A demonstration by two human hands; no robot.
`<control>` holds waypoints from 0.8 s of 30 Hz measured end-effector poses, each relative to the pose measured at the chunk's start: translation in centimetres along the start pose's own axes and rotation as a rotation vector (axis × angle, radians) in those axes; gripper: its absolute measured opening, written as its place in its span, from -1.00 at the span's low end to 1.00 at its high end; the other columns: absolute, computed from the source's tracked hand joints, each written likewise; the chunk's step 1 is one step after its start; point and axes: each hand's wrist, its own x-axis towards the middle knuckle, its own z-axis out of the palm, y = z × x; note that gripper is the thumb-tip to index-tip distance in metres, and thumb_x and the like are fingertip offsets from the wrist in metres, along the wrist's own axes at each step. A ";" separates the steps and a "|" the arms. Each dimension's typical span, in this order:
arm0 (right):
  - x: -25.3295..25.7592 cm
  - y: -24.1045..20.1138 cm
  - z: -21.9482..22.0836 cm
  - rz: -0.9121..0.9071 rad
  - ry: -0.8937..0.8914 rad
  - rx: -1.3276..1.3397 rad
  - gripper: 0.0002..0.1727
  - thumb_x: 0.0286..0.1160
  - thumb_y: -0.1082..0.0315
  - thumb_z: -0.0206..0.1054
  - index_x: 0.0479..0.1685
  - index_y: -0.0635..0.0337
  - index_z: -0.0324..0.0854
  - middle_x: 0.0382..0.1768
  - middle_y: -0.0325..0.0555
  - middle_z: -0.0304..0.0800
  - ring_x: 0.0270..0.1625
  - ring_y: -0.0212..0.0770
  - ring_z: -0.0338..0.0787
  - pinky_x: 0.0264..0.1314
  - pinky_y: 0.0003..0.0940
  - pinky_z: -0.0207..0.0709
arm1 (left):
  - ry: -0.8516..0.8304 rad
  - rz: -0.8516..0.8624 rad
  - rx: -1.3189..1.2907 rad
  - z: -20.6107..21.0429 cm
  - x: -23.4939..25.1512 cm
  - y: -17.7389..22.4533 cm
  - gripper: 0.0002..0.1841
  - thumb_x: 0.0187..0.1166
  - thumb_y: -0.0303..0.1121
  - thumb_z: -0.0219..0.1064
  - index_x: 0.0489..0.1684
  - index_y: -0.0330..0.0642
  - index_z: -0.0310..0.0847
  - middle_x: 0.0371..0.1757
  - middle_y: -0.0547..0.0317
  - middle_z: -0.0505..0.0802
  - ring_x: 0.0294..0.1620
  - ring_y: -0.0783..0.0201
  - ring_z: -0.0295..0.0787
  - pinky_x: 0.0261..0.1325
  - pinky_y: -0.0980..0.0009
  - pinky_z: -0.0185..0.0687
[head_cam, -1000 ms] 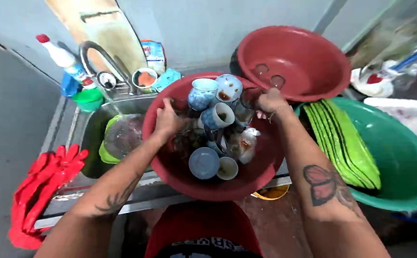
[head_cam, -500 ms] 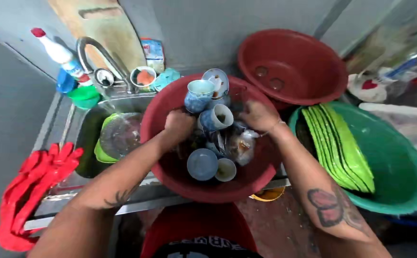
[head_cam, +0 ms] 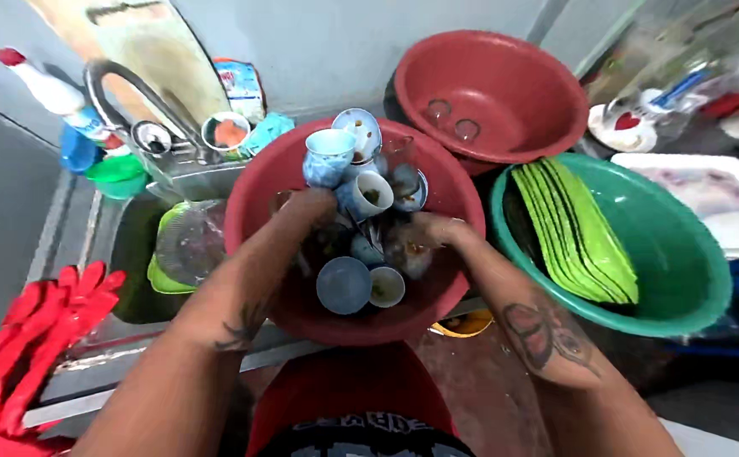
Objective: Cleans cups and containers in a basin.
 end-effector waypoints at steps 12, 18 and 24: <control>-8.6 -2.2 -6.9 -0.074 0.247 0.511 -0.85 0.53 0.57 0.20 -0.06 0.26 0.61 -0.33 -0.20 0.69 -0.35 -0.42 0.70 -0.21 -0.44 0.64 | 0.129 -0.187 -0.292 1.3 -1.6 1.2 -0.66 0.57 -0.39 0.35 0.09 -0.58 0.62 0.22 -0.53 0.71 0.31 -0.45 0.64 0.26 -0.46 0.46; -8.8 -1.9 -5.7 -0.101 0.396 0.738 -0.87 0.52 0.50 0.26 -0.07 0.31 0.66 -0.35 -0.17 0.74 -0.40 -0.38 0.72 -0.24 -0.40 0.69 | 0.183 -0.099 -0.337 0.7 -1.7 -1.9 -0.59 0.53 -0.17 0.45 -0.19 -0.50 0.71 -0.09 -0.46 0.79 0.02 -0.39 0.75 0.11 -0.47 0.53; -9.3 -3.5 -5.6 -0.177 0.484 0.879 -0.82 0.53 0.49 0.30 0.05 0.23 0.58 -0.33 -0.23 0.66 -0.45 -0.45 0.60 -0.38 -0.50 0.53 | 0.130 -0.075 -0.534 -2.0 -7.2 -4.0 -0.74 0.75 -0.28 0.23 0.09 -0.27 0.73 -0.50 0.08 0.59 -0.61 0.28 0.34 -0.47 0.26 0.39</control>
